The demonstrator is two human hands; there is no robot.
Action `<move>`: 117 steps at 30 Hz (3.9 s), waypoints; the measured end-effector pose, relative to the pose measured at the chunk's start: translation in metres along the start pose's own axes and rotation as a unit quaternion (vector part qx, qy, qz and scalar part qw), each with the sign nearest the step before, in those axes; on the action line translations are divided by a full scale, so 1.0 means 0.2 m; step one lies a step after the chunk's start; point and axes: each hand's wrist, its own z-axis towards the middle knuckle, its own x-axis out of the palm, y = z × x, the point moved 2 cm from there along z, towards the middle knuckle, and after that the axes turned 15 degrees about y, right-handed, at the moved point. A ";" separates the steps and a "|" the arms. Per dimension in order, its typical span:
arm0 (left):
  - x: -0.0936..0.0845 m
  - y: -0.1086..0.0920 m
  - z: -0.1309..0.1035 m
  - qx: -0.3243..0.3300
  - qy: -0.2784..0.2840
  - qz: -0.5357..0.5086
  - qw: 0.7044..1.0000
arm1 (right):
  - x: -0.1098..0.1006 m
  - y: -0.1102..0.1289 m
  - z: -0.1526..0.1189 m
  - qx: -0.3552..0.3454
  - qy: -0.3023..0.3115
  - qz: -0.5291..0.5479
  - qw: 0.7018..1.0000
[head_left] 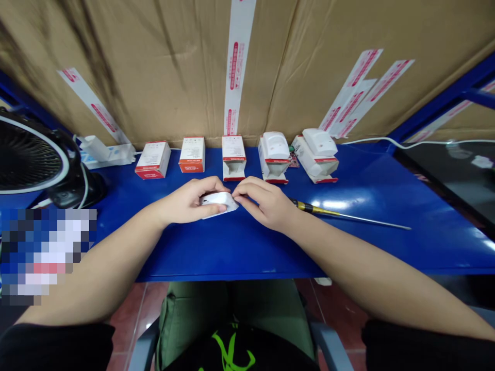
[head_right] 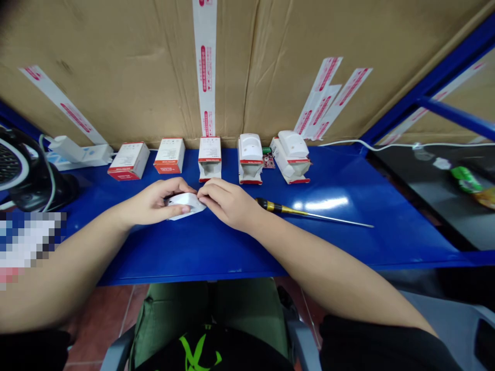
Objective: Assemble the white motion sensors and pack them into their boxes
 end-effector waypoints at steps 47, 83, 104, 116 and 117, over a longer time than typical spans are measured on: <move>0.09 -0.03 0.05 0.074 -0.145 0.202 0.966 | 0.12 -0.07 0.01 0.280 -0.040 0.722 0.631; 0.03 0.02 0.02 -0.027 -0.050 0.175 0.983 | -0.40 -0.14 -0.31 0.404 0.082 0.049 0.910; 0.01 0.08 0.00 -0.085 0.019 0.235 0.968 | -0.24 0.25 -0.72 0.662 -0.006 0.070 0.746; -0.03 0.10 -0.02 -0.100 -0.035 0.156 0.982 | -0.28 0.36 -0.76 0.591 -0.191 0.065 0.781; -0.03 0.10 -0.02 -0.104 -0.035 0.153 0.982 | -0.28 0.38 -0.75 0.564 -0.219 0.090 0.791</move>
